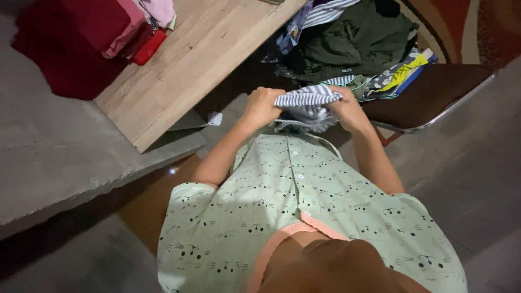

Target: Fold various items of clothing and organize them on a wooden surface.

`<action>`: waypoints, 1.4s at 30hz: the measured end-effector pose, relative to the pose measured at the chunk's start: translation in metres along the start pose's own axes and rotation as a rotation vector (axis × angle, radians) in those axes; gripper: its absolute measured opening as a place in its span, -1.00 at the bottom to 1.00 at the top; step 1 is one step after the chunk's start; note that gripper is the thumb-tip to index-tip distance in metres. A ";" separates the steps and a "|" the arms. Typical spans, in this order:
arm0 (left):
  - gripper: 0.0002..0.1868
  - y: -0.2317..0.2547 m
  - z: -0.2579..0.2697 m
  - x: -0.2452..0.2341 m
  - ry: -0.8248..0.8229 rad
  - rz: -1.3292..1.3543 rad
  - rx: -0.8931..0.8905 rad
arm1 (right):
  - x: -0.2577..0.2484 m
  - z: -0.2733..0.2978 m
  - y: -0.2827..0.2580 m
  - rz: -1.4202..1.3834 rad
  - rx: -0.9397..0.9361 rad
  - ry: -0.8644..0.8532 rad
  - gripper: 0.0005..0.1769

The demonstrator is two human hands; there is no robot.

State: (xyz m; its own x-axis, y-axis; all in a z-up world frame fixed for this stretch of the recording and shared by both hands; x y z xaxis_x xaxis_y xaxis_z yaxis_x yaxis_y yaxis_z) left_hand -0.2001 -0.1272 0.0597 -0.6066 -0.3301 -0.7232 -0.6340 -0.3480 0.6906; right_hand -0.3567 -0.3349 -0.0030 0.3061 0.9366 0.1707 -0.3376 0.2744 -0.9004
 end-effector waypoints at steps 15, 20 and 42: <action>-0.65 -0.041 -0.009 0.012 -0.301 0.073 0.080 | 0.035 -0.022 -0.001 -0.180 -0.022 0.087 -0.36; -0.61 -0.088 -0.009 0.012 0.115 0.370 0.170 | 0.080 -0.003 -0.063 0.671 -0.149 0.283 -0.52; -0.32 -0.073 -0.003 -0.002 0.059 0.340 0.265 | 0.071 -0.038 -0.014 -0.053 -0.196 0.288 -0.70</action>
Point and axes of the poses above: each hand's wrist, its own z-axis away from the middle knuckle, its own x-axis out of the palm, y = z × x, the point moved 2 cm from there along -z, towards the middle knuckle, and after that the axes turned 8 degrees about x, right-handed, at the moved point
